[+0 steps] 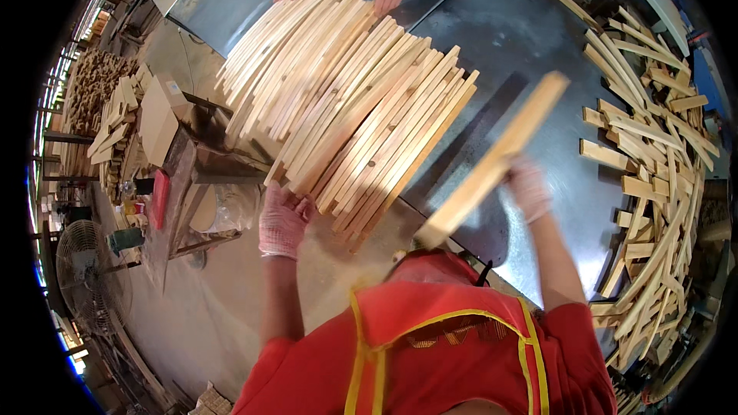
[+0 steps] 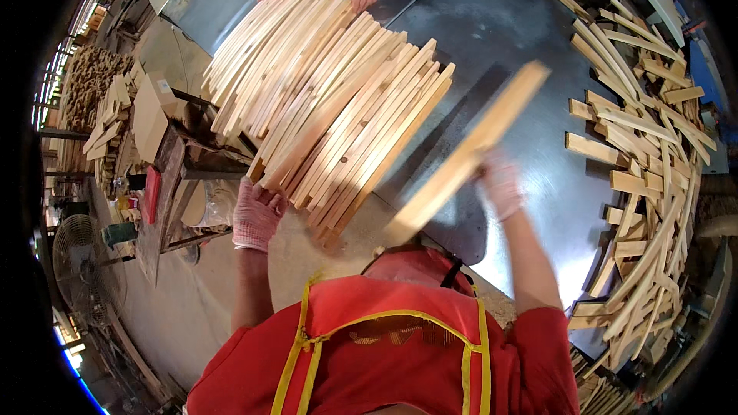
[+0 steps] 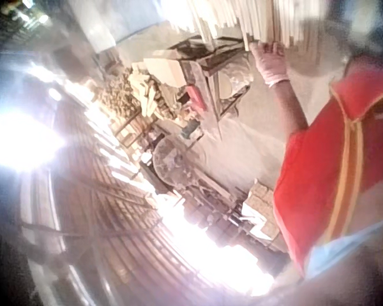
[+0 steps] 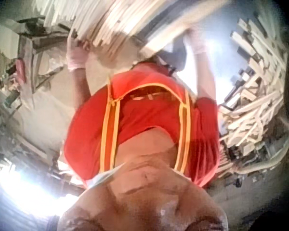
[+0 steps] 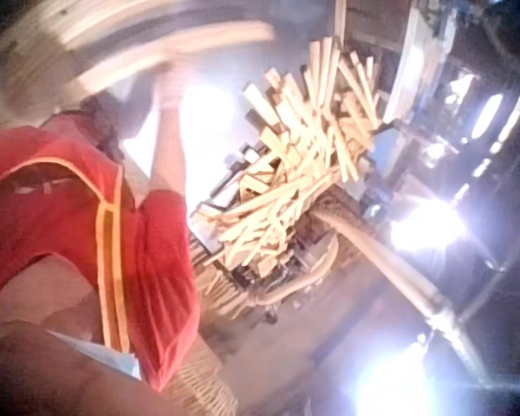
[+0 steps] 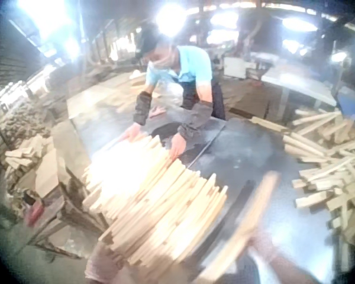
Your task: The person sorts wooden planks on a metal table in a workshop. They pick up individual planks from a disorganized pile and place them into a neat stack, occasionally adjusting the alignment of the stack. Another worker is visible in the background performing a similar task.
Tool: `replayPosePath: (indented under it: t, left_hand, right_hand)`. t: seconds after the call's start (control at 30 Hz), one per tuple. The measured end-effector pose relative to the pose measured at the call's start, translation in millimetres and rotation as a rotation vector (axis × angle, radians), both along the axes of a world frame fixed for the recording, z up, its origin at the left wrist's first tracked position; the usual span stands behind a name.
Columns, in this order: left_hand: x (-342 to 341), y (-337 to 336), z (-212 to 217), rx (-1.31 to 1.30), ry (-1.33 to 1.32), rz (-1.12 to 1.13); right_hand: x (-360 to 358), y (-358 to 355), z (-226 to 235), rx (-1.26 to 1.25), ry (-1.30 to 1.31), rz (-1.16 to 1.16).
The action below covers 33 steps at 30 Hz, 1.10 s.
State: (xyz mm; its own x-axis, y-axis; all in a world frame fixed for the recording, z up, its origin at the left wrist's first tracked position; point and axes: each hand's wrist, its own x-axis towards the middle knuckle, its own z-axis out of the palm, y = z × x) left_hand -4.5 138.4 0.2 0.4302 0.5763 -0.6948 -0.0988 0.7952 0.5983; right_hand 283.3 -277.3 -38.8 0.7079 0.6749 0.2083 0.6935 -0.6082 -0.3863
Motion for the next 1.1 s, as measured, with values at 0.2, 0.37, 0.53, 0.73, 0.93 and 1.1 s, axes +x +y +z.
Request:
replayPosePath:
  t: [0.2, 0.37, 0.53, 0.73, 0.93, 1.1]
  left_hand:
    - [61.6, 42.9, 2.1, 0.496, 0.264, -1.017]
    - [112.7, 16.6, 3.5, 1.074, 0.663, -1.358]
    - [70.5, 30.1, -14.7, 1.451, 0.735, -1.153]
    - [73.3, -16.3, -20.3, 2.005, 0.712, -1.091]
    - [93.5, -142.8, -45.5, 1.804, 0.321, -1.300]
    - [128.1, -124.6, -17.5, 1.268, 0.236, -1.110]
  right_hand:
    - [146.3, -145.0, 102.9, 1.512, 0.600, -0.333]
    - [20.4, 4.8, -53.1, -0.146, 0.040, 0.164]
    - [-142.2, 154.7, -45.9, 0.267, 2.071, -0.441]
    - [-160.3, 175.0, -70.0, 0.666, 1.996, -0.430]
    - [-167.1, 118.5, -18.2, 0.071, 1.201, 0.032]
    - [-118.4, 38.6, 35.6, 0.363, 1.122, -0.281]
